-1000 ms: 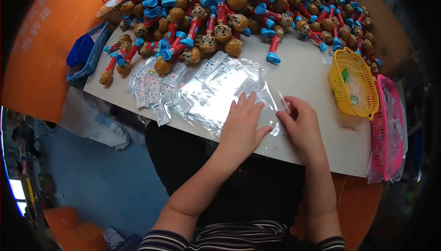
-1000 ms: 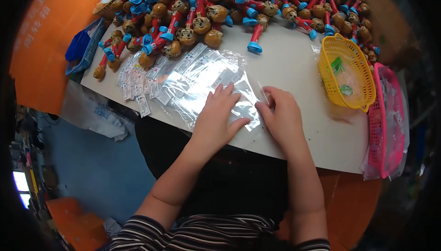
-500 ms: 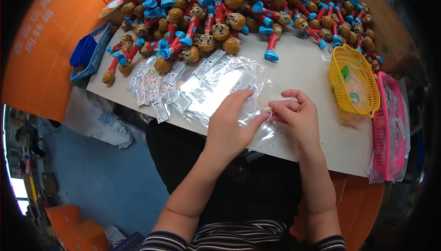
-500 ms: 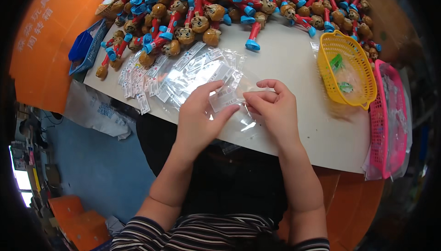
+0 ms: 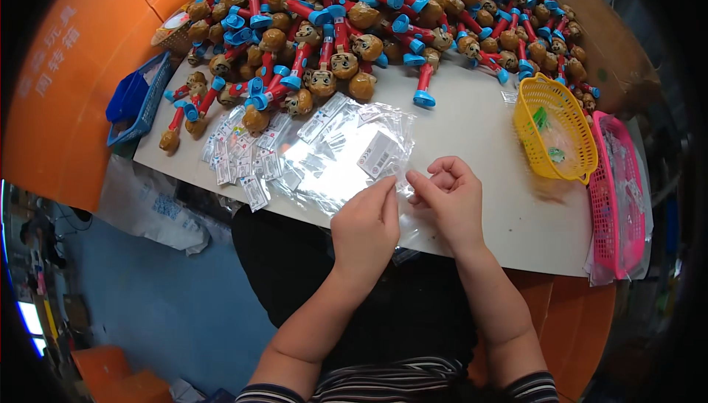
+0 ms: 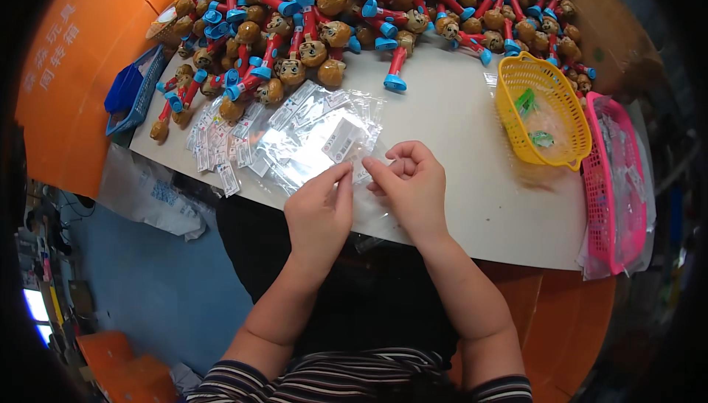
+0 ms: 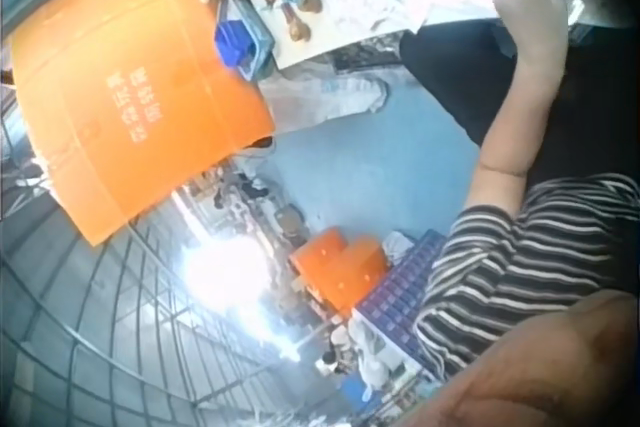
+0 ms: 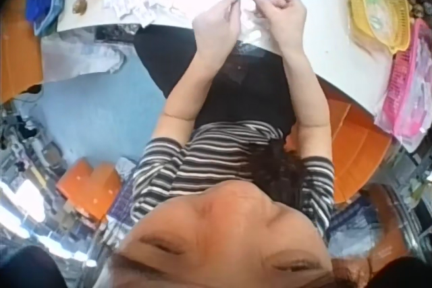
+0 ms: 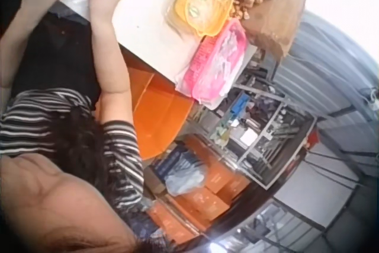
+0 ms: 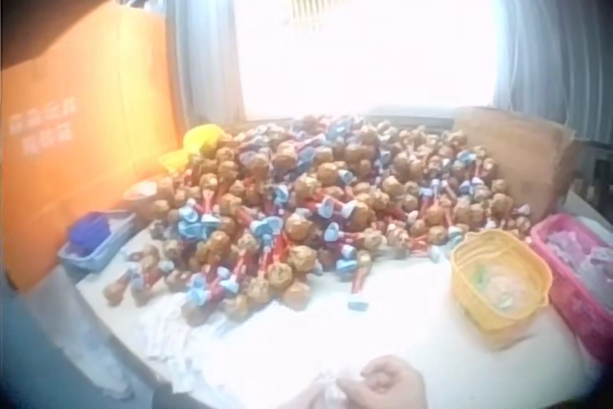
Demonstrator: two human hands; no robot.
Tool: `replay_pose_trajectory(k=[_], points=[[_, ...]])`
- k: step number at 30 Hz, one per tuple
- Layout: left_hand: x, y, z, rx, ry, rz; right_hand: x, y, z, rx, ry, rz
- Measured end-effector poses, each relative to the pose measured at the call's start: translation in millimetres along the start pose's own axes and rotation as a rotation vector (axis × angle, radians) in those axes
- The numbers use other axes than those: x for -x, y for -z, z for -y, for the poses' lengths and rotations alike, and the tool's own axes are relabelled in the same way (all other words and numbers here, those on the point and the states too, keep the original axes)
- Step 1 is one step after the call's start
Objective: Packaging small toy figures into plastic bags at a factory workbench.
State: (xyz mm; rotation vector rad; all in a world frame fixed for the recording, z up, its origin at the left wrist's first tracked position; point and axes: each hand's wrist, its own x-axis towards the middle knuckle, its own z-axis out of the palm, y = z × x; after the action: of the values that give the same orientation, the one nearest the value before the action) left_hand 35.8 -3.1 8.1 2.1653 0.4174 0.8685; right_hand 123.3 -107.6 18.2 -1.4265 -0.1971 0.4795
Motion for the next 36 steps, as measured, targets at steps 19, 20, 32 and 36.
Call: replay_pose_trajectory(k=[19, 20, 32, 36], points=[[4.1, -17.0, 8.6, -0.189, -0.167, 0.163, -136.4, 29.0, 6.2, 1.137, 0.426, -0.261], [4.3, -17.6, 9.7, -0.169, -0.185, 0.137, -124.6, 38.7, 16.9, 0.99, 0.341, -0.249], [-5.3, -20.0, -1.0, -0.035, -0.082, 0.1, 49.5, 106.3, 17.3, 0.09, -0.09, 0.03], [-6.9, -15.1, -0.5, -0.075, -0.107, 0.104, 59.8, 95.1, 10.5, 0.155, 0.046, 0.044]])
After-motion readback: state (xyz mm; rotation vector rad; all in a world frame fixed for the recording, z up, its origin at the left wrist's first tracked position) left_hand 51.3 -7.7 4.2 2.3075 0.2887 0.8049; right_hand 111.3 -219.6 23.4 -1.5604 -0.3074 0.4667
